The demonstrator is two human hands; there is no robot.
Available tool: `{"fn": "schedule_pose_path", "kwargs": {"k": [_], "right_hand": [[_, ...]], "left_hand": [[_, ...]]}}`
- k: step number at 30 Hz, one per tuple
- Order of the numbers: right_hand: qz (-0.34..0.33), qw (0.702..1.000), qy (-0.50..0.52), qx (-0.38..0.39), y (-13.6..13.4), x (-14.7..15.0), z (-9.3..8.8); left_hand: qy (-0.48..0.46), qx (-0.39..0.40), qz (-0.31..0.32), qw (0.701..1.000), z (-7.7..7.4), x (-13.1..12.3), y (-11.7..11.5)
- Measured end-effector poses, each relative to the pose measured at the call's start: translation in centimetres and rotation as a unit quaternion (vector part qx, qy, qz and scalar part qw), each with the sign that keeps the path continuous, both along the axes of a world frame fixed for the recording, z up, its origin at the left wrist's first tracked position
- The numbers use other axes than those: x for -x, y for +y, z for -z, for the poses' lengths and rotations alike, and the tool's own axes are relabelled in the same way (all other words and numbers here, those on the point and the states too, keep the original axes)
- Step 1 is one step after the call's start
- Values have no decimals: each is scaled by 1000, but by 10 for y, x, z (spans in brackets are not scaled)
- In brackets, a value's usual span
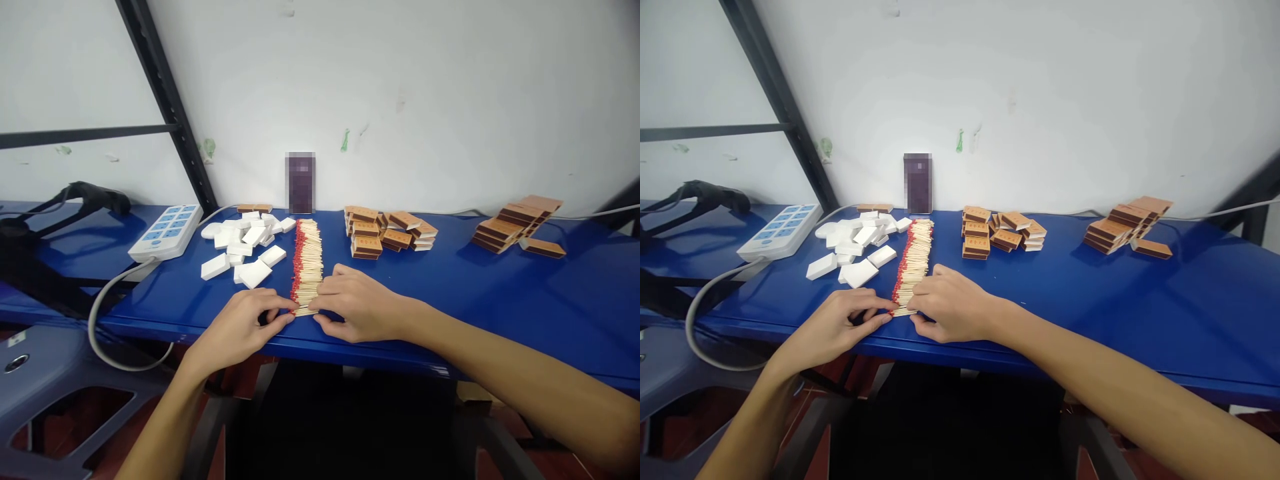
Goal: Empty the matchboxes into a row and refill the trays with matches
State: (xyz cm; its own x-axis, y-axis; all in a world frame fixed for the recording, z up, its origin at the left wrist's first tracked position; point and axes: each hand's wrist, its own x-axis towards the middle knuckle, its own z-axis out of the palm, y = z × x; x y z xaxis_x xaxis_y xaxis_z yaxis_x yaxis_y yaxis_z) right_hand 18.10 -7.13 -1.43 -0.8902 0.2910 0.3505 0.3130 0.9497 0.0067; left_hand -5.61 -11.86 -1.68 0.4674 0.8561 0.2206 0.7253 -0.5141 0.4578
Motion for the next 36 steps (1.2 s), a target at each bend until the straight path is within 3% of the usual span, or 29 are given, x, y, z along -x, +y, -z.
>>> {"fn": "schedule_pose_path", "kwargs": {"k": [21,36], "right_hand": [[25,1000,6,7,0,2,2],[26,999,8,47,2,2,-1]], "left_hand": [[-10,-80,-12,997,3,-1,-3],[1,-62,-7,998,1,-1,-4]]}}
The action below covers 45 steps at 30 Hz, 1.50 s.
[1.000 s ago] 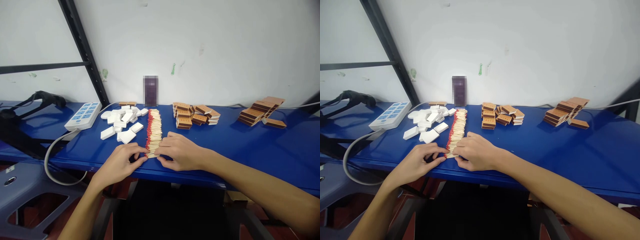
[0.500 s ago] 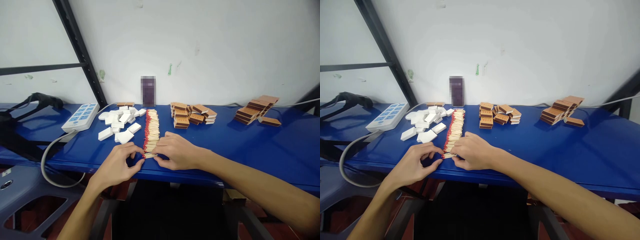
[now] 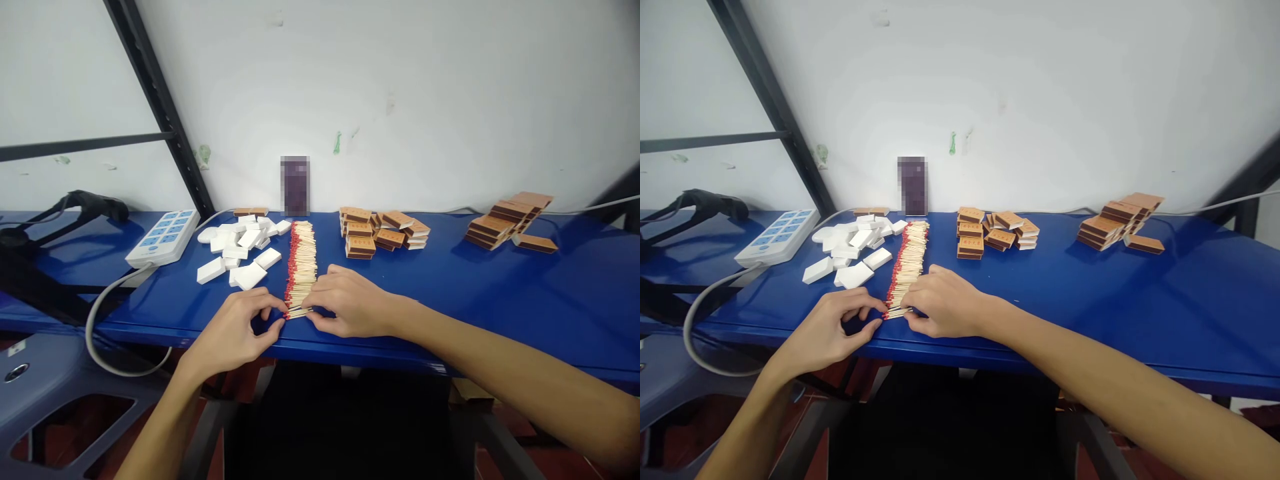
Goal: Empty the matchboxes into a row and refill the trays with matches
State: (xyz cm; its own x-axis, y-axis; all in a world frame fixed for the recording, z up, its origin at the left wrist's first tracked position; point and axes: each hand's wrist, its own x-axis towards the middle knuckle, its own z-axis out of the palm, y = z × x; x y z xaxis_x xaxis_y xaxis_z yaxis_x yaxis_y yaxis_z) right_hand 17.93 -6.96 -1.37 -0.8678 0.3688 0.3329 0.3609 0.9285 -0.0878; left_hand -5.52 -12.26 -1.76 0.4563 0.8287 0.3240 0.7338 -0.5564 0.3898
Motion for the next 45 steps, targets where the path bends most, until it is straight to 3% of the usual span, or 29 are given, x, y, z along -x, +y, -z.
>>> {"fn": "schedule_pose_path", "kwargs": {"k": [21,38,45], "right_hand": [[-13,999,17,33,0,-2,2],[-31,999,28,4,-3,-2,-1],[2,999,50,-6,2,-11,-10]], "left_hand": [[-3,9,3,1000,1,2,1],[-11,1,-14,1000,3,3,-1],[-13,-4,-7,1000,5,3,-1]]}}
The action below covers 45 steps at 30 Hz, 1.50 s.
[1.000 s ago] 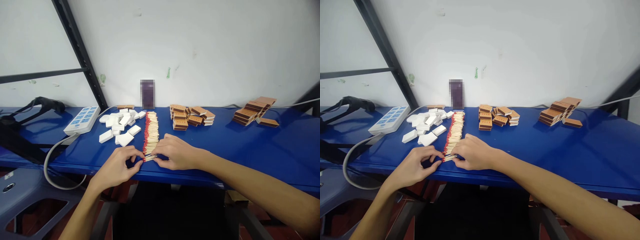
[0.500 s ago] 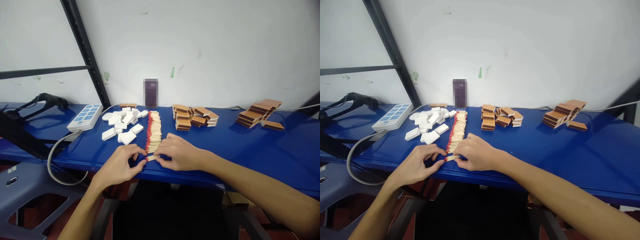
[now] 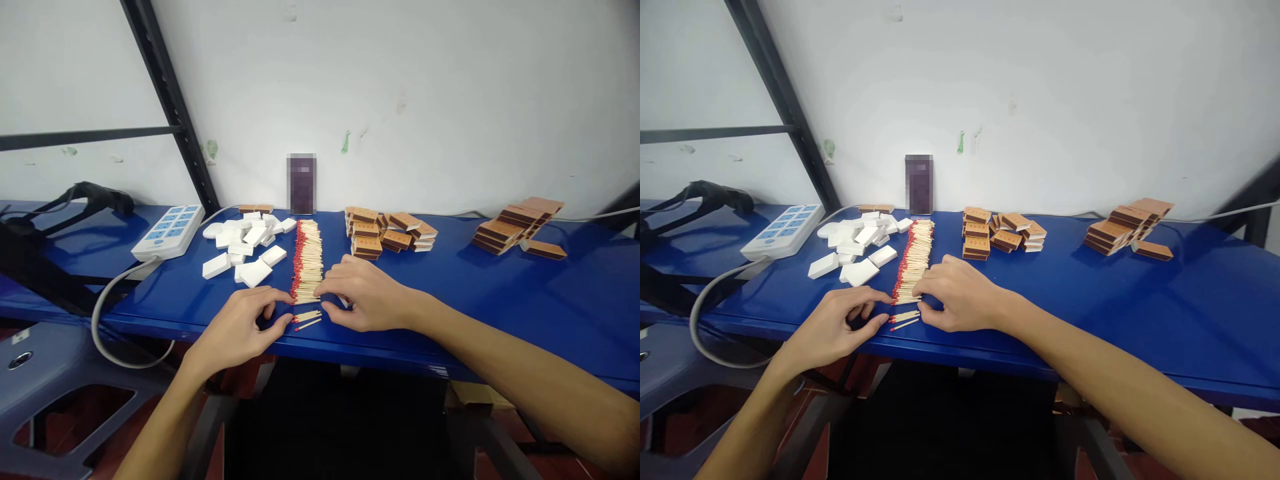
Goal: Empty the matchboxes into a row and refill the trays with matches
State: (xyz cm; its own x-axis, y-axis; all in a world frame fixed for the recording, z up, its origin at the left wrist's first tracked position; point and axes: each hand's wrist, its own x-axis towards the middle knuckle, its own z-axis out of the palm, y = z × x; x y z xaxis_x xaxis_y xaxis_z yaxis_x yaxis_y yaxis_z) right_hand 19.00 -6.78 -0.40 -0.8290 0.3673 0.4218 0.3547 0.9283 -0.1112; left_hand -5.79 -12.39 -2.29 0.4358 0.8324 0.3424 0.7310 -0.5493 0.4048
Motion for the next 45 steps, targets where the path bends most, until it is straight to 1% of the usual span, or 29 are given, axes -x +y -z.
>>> {"fn": "schedule_pose_path", "kwargs": {"k": [6,14,19,28,36,45], "right_hand": [[-11,999,-46,6,-2,2,0],[-17,998,-54,6,-2,3,3],[-17,998,-58,19,-3,4,3],[-13,997,-77,23,-2,5,2],[-10,996,-57,61,-3,5,3],[-9,997,-55,47,-1,4,3]], "left_hand": [[10,-4,4,1000,0,1,0],[6,7,11,1000,0,1,-1],[8,14,16,1000,-1,1,-2],[-5,-2,-4,1000,-1,2,0],[4,-10,0,1000,-1,1,0],[7,-14,7,1000,0,2,1]]}}
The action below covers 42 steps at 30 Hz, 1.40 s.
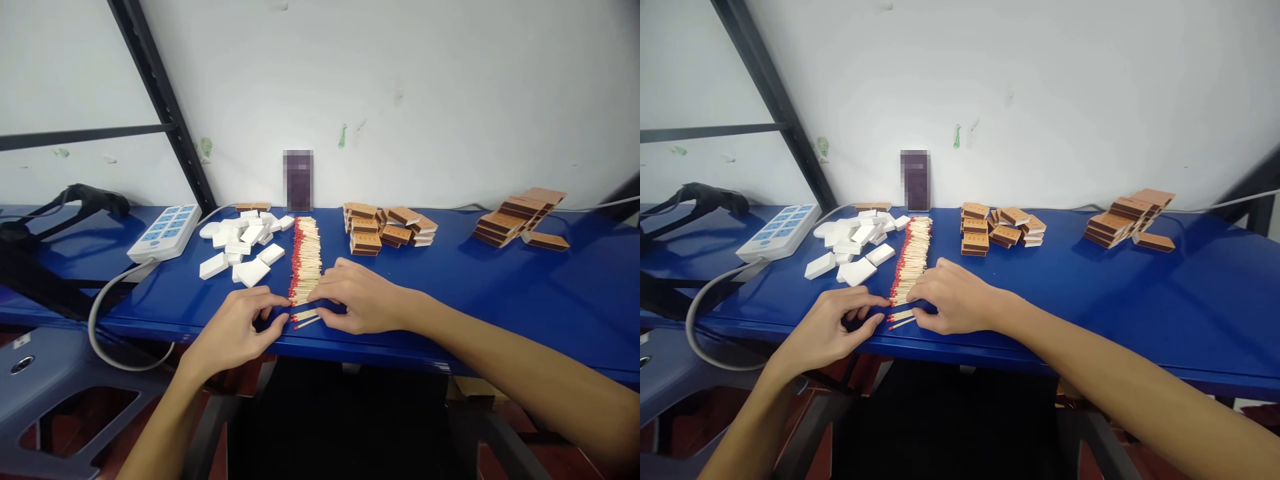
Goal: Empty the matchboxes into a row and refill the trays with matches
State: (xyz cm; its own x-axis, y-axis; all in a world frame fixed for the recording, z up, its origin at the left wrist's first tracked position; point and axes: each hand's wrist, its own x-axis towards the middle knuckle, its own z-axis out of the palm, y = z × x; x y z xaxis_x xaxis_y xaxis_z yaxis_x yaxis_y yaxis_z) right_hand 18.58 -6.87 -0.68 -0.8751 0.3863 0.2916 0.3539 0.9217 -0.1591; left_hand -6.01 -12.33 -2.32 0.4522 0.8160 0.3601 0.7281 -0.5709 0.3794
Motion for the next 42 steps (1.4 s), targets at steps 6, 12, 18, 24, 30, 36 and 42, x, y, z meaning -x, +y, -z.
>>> {"fn": "schedule_pose_path", "kwargs": {"k": [6,12,18,24,30,36,42], "right_hand": [[-2,1000,-6,-2,-1,0,0],[-3,1000,-1,1,-1,1,0],[-5,1000,0,0,-2,1,0],[-7,1000,-10,-15,-4,2,0],[-3,1000,-21,-21,-4,2,-1],[-10,1000,-15,-19,-4,2,-1],[-12,999,-22,-21,-4,2,-1]], "left_hand": [[2,-6,1,1000,0,-1,0],[7,-3,0,1000,-1,-1,1],[14,3,8,1000,-1,-1,1],[16,8,2,1000,-2,-2,-1],[17,9,7,1000,-1,-2,0],[17,9,11,1000,-2,-2,0],[15,11,7,1000,-2,-2,-1]]}}
